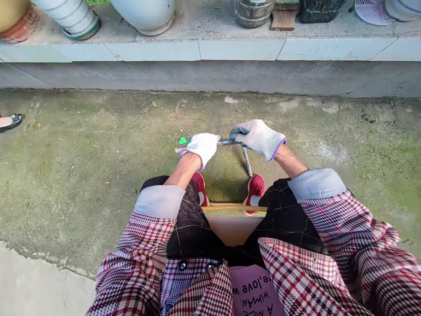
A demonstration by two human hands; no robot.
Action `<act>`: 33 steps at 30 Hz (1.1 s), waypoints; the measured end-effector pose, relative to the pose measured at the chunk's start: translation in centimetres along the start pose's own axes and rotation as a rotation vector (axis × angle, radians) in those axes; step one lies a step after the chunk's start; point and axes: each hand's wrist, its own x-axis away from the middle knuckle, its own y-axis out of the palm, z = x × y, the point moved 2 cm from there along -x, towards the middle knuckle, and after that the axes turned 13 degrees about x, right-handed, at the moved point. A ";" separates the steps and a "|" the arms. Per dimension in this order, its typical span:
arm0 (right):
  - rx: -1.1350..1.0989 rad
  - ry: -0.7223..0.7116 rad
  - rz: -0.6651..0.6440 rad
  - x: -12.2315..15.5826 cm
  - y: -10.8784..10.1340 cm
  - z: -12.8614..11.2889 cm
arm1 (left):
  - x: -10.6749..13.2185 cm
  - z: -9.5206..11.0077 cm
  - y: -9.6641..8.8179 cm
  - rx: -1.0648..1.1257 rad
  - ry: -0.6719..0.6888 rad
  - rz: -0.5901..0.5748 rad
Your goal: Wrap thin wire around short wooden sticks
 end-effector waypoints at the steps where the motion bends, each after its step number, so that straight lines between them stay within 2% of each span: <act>1: -0.062 0.039 0.015 -0.2 -0.2 0.8 | 0.1 0.2 0.1 0.005 0.023 -0.024; 3: -0.217 0.130 0.049 -0.6 -0.5 2.2 | 0.3 0.5 0.1 0.059 0.071 -0.068; 5: -0.347 0.211 0.069 -0.9 -0.5 2.6 | 0.4 0.4 -0.3 0.194 0.114 -0.056; 7: -0.409 0.251 0.047 -0.9 -0.1 1.9 | 0.4 0.0 -1.1 0.358 0.108 0.042; 9: -0.405 0.228 -0.018 -0.5 0.6 0.4 | 0.2 -0.7 -1.8 0.431 0.045 0.167; 11: -0.370 0.132 -0.102 0.2 1.0 -1.3 | 0.0 -1.2 -2.0 0.377 -0.020 0.222; 12: -0.355 0.076 -0.132 0.6 1.1 -2.0 | 0.0 -1.2 -1.9 0.313 -0.046 0.214; 15: -0.319 -0.017 -0.112 1.3 0.4 -2.5 | -0.1 -0.8 -1.0 0.076 -0.067 0.081; 18: -0.298 0.065 -0.001 1.1 -0.8 -0.9 | 0.2 0.1 -0.1 -0.069 0.012 -0.092; 20: -0.348 0.166 0.066 0.5 -1.1 0.6 | 0.4 0.5 0.1 -0.063 0.078 -0.132; 22: -0.411 0.223 0.097 -0.2 -1.0 1.6 | 0.6 0.7 -0.2 0.015 0.119 -0.111; 24: -0.454 0.235 0.069 -0.7 -0.4 1.8 | 0.7 0.6 -0.7 0.153 0.142 -0.056; 28: -0.480 0.189 -0.067 -0.6 1.6 0.1 | 0.5 -0.4 -1.8 0.356 0.087 0.129; 30: -0.452 0.090 -0.128 -0.1 2.1 -1.1 | 0.2 -0.9 -1.9 0.304 0.019 0.171; 33: -0.362 0.010 -0.126 0.5 1.7 -1.8 | -0.1 -1.1 -1.2 0.122 -0.047 0.108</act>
